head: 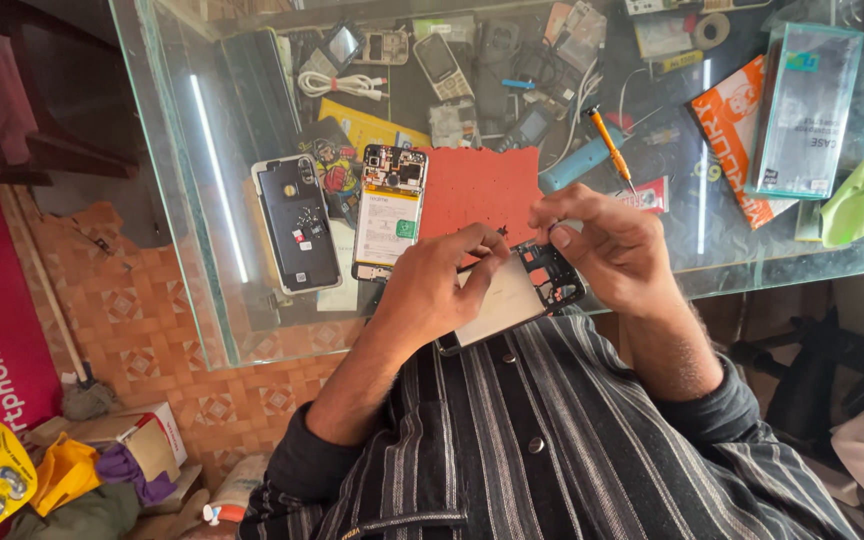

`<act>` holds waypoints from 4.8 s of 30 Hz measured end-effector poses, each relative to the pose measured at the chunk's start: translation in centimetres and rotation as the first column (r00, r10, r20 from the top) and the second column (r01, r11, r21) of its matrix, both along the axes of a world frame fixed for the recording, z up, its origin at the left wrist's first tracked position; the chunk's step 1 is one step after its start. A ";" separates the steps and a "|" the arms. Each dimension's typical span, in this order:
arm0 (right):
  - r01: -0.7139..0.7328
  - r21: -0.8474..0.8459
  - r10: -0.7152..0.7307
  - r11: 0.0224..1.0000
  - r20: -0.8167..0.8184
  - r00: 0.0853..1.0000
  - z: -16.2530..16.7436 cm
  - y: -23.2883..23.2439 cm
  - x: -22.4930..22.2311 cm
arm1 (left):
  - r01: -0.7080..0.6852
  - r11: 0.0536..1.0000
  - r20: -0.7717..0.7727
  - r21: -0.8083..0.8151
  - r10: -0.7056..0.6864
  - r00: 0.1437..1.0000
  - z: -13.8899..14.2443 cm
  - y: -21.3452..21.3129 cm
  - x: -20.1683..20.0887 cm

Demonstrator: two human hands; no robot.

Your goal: The person disassembles a smartphone at a glass workbench, prying off the back cover and removing the battery. They use a screwdriver on the frame, peel old adhesive from the phone body, and press components back into place while handling a second phone on the bench.

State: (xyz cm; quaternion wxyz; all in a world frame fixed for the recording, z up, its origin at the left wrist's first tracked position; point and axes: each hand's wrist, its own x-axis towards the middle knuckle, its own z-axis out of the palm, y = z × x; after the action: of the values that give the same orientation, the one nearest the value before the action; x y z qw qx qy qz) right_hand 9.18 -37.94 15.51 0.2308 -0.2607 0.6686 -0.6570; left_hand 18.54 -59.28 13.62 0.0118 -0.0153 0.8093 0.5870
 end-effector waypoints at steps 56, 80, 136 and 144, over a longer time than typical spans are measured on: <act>-0.060 0.514 0.370 0.856 -0.528 0.765 3.5 -2.3 -1.1 | -0.032 0.993 -0.019 -0.117 0.030 0.999 1.6 0.1 0.2; 0.028 0.554 0.373 0.832 -0.596 0.711 2.8 -2.6 -0.2 | -0.017 0.999 0.111 -0.038 0.021 0.994 1.1 -0.1 0.6; 0.053 0.504 0.187 0.862 -0.414 0.891 1.7 -2.5 1.6 | -0.063 0.989 0.036 -0.130 0.068 0.997 1.6 0.5 0.9; 0.009 0.481 0.216 0.877 -0.409 0.887 2.7 -2.2 1.3 | -0.081 0.985 0.027 -0.151 0.086 0.996 1.5 0.7 0.9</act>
State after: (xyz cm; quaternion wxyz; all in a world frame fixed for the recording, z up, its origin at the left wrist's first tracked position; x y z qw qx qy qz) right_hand 10.46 -40.13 18.20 0.1617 -0.3782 0.8271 -0.3830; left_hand 19.40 -58.54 15.15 -0.0004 -0.0598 0.8495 0.5241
